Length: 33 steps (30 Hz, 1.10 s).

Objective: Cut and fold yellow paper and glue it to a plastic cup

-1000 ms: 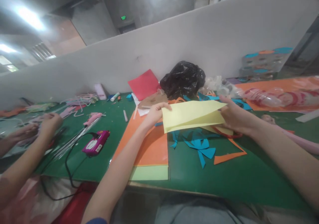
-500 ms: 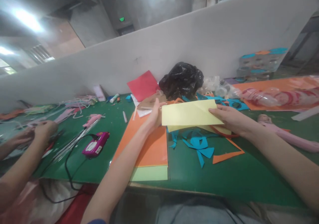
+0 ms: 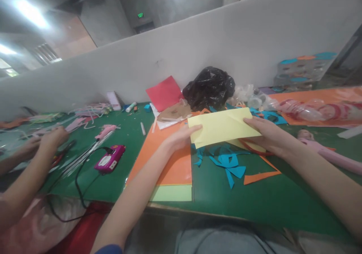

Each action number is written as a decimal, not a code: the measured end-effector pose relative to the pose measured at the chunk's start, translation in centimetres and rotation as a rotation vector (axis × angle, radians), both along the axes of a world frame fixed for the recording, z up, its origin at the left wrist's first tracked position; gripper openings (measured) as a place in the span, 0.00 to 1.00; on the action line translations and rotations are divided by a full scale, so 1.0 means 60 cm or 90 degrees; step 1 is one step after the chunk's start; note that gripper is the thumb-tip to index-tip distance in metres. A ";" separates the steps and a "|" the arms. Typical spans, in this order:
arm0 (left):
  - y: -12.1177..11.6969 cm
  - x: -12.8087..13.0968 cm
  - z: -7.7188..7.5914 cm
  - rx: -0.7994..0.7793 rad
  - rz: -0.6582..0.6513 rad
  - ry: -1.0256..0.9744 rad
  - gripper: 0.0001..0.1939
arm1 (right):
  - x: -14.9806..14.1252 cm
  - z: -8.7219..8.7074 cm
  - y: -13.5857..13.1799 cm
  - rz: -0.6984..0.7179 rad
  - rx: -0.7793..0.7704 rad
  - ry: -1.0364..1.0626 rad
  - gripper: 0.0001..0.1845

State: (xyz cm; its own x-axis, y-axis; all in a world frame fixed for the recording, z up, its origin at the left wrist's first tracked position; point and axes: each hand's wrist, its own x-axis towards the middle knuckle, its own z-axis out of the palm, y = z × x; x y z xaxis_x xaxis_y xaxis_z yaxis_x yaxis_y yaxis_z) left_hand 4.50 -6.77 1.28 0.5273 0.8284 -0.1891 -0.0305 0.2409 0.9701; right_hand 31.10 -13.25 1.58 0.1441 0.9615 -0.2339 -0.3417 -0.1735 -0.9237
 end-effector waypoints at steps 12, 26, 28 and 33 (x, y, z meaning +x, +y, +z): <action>0.005 -0.005 -0.001 0.161 -0.025 0.010 0.26 | 0.011 -0.025 0.008 0.023 0.045 -0.129 0.09; 0.013 -0.001 -0.006 0.179 0.126 -0.024 0.30 | 0.010 -0.016 0.006 0.091 -0.039 -0.022 0.09; 0.012 -0.001 -0.004 0.173 0.132 -0.024 0.31 | 0.016 -0.023 0.009 0.115 -0.017 -0.054 0.11; 0.008 0.004 -0.002 0.170 0.132 -0.035 0.30 | 0.022 -0.038 0.014 0.092 0.016 -0.135 0.12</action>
